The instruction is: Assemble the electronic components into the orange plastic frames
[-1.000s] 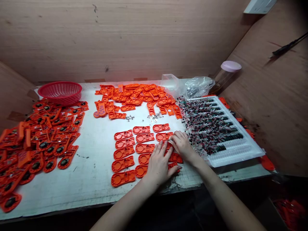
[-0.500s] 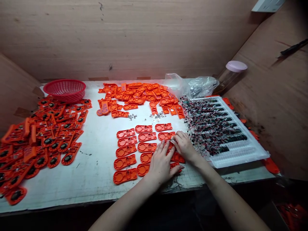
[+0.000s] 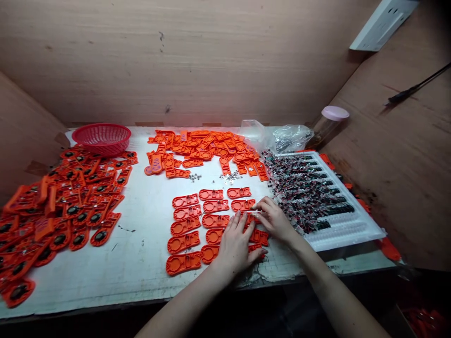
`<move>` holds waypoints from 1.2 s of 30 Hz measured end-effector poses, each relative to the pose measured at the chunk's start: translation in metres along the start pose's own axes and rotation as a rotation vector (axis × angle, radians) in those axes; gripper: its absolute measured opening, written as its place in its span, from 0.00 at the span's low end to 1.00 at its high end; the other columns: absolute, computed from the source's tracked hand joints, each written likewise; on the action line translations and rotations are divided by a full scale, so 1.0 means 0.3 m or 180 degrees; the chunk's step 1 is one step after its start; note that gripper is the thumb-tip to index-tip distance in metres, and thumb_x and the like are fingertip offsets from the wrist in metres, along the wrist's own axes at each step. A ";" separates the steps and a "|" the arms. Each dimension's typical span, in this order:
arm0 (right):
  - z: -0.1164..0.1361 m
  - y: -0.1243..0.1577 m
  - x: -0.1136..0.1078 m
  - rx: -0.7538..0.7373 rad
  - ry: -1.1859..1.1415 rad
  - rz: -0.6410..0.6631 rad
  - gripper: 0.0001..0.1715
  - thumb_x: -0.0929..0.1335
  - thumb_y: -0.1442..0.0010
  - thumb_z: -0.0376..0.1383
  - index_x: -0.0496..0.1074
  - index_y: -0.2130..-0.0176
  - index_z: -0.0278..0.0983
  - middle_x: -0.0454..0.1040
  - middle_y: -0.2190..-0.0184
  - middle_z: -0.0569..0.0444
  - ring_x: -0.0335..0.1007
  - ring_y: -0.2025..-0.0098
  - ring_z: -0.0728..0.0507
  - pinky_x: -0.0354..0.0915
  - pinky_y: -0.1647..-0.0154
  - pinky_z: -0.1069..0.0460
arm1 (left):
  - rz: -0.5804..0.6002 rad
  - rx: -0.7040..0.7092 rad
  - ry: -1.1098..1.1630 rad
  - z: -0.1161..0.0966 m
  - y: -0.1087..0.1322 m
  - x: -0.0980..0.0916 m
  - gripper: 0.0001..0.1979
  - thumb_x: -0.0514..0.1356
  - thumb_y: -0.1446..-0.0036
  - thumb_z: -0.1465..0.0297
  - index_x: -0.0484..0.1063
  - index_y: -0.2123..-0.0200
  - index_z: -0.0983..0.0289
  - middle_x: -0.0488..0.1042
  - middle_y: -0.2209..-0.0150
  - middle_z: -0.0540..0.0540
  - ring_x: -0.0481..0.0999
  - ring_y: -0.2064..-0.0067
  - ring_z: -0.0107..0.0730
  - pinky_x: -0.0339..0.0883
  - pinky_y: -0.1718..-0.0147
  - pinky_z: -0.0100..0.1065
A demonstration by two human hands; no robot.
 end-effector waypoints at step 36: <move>0.117 -0.361 0.167 -0.0254 0.0671 0.0376 0.08 0.65 0.39 0.30 0.73 0.59 0.35 0.69 0.60 0.46 0.65 0.56 0.41 0.63 0.53 0.48 | -0.0018 -0.0001 0.0196 -0.005 0.015 0.008 0.40 0.59 0.48 0.50 0.56 0.38 0.66 0.50 0.34 0.65 0.43 0.33 0.57 0.44 0.37 0.56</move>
Point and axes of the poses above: each hand's wrist, its own y-axis away from the middle knuckle, its own x-axis out of the palm, z = x × y, the point moved 9 cm from there along -y, towards the middle knuckle
